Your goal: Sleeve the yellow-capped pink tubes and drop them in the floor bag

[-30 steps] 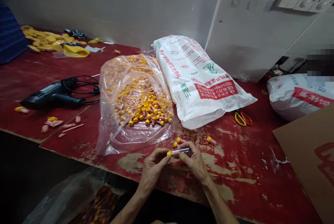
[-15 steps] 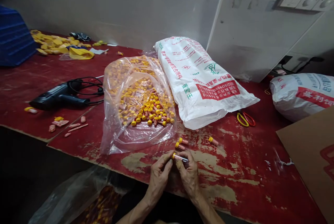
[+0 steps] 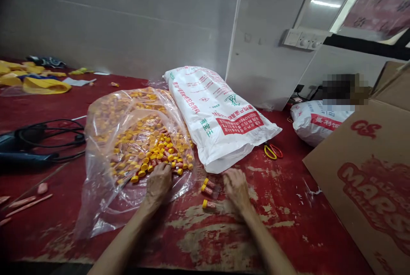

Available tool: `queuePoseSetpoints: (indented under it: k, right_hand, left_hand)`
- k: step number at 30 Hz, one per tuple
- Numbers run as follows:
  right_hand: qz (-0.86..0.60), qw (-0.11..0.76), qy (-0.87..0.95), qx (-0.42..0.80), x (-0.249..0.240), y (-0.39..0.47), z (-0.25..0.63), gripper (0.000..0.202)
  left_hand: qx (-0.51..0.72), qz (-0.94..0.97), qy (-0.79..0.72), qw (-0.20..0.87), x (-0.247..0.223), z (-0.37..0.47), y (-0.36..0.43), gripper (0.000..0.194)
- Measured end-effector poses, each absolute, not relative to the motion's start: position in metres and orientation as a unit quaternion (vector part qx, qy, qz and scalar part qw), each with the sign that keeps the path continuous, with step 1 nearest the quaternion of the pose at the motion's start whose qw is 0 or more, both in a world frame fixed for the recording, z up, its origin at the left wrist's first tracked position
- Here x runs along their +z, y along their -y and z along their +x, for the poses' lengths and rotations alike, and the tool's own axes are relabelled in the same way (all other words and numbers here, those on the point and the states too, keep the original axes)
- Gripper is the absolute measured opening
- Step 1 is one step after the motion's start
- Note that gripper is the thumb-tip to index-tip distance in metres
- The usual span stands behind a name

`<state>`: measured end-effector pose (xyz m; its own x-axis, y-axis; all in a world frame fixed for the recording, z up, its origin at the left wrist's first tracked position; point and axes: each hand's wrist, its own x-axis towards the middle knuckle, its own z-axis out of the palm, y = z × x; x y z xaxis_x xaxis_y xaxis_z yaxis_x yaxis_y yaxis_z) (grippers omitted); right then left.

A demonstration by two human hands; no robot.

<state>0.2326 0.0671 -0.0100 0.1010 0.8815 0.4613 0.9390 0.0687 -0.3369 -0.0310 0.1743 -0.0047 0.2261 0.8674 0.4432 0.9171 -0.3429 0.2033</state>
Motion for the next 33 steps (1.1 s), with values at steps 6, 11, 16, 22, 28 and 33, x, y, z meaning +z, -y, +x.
queuePoseSetpoints:
  k: [6,11,16,22,28,33]
  right_hand:
    - [-0.814,0.235,0.531,-0.036,0.007,-0.17,0.301,0.028]
    - [-0.841,0.215,0.495,0.027,0.003,-0.211,0.309,0.033]
    - [-0.825,0.225,0.511,0.092,0.012,-0.208,0.318,0.037]
    - [-0.786,0.279,0.511,0.207,0.021,-0.123,0.291,0.05]
    - [-0.535,0.577,0.349,0.509,0.001,-0.03,0.193,0.061]
    - [-0.538,0.566,0.375,0.5,-0.004,-0.016,0.158,0.042]
  left_hand:
    - [-0.364,-0.728,0.581,-0.021,-0.005,-0.045,-0.159,0.015]
    - [-0.472,-0.559,0.614,-0.297,-0.005,-0.055,-0.123,0.011]
    - [-0.552,-0.305,0.523,-0.573,0.003,-0.045,-0.086,0.036]
    - [-0.554,-0.15,0.425,-0.7,0.008,-0.021,-0.066,0.039]
    - [-0.514,-0.125,0.391,-0.753,0.007,0.007,-0.044,0.037]
    - [-0.549,-0.136,0.415,-0.713,0.004,0.017,-0.029,0.04]
